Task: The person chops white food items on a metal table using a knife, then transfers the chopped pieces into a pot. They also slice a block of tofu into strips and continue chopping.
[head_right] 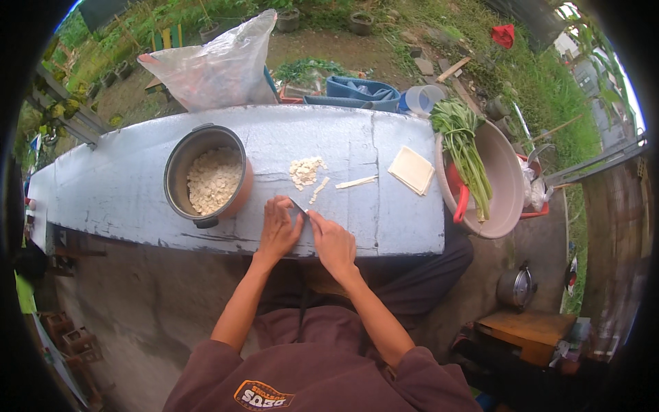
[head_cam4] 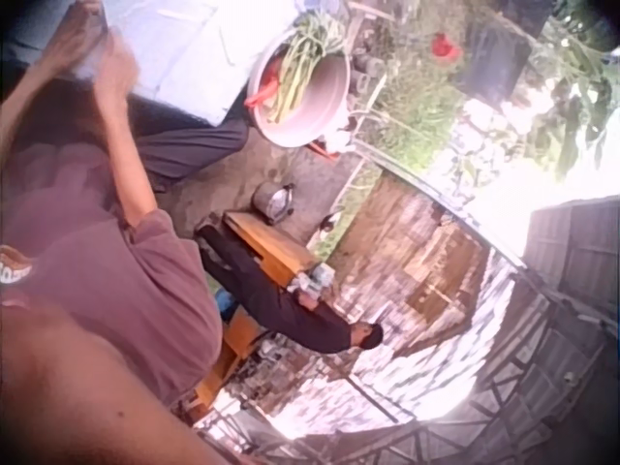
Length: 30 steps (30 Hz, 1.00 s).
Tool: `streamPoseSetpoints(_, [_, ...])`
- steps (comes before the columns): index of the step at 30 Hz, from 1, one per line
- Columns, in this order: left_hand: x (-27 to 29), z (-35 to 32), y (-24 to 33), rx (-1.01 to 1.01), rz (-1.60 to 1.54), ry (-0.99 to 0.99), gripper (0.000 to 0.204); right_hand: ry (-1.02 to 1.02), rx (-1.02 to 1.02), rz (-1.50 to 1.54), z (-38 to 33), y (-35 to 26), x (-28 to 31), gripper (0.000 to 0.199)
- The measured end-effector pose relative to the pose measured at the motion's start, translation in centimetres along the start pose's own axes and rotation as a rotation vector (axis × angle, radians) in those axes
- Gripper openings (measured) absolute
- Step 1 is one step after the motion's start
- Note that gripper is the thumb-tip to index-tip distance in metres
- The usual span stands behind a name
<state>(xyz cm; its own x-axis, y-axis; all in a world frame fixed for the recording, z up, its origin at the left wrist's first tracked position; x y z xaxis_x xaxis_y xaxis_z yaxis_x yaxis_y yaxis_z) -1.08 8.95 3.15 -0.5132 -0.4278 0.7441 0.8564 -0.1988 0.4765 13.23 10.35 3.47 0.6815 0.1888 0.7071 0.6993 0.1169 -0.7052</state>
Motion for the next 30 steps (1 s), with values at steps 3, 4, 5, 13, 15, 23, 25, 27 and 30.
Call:
streamPoseSetpoints(3, [0.0, 0.0, 0.0, 0.002, 0.019, -0.002, 0.032, 0.008, 0.018, 0.018, 1.0, -0.2, -0.4, 0.03])
streamPoseSetpoints(4, [-0.1, 0.0, 0.0, 0.009, 0.029, -0.009, 0.032, 0.009, 0.023, 0.03, 1.4, -0.4, -0.5, 0.03])
streamPoseSetpoints(5, [0.0, -0.1, -0.1, 0.017, 0.039, -0.016, 0.031, 0.026, 0.022, 0.066, 1.2, -0.5, -0.4, 0.031])
streamPoseSetpoints(13, [-1.5, 0.1, -0.5, 0.002, 0.121, -0.189, 0.042, 0.16, 0.036, 0.131, 0.1, 1.6, 3.3, 0.028])
streamPoseSetpoints(15, [-1.5, 0.1, -0.4, -0.002, 0.119, -0.192, 0.056, 0.25, 0.098, 0.098, 0.4, 2.6, 5.3, 0.026])
streamPoseSetpoints(23, [-4.2, 5.3, 1.1, -0.061, 0.249, -0.106, 0.089, 0.55, 0.195, -0.154, 2.0, 8.6, 10.8, 0.023])
streamPoseSetpoints(25, [-5.6, 6.8, 1.0, -0.08, 0.305, -0.09, 0.079, 0.562, 0.205, -0.209, 2.0, 8.9, 11.2, 0.023])
streamPoseSetpoints(27, [-6.6, 8.0, 1.0, -0.105, 0.342, -0.085, 0.064, 0.564, 0.234, -0.249, 2.0, 8.6, 10.8, 0.024])
streamPoseSetpoints(30, [-7.1, 9.6, 0.6, -0.129, 0.327, -0.102, 0.034, 0.566, 0.24, -0.28, 1.8, 8.3, 10.5, 0.025])
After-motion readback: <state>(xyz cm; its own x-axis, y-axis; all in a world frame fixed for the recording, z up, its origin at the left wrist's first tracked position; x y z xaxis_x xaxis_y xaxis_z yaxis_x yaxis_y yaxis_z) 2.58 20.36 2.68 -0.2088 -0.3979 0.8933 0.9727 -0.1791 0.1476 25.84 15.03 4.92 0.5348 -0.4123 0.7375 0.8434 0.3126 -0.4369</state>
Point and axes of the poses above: each hand's wrist, its own z-axis towards the middle knuckle, its own x-axis out of the back of the hand, y = z × x, the point moved 9 cm from there along z, towards the middle knuckle, and after that the axes turned 9 degrees about z, right-handed, at the moved point
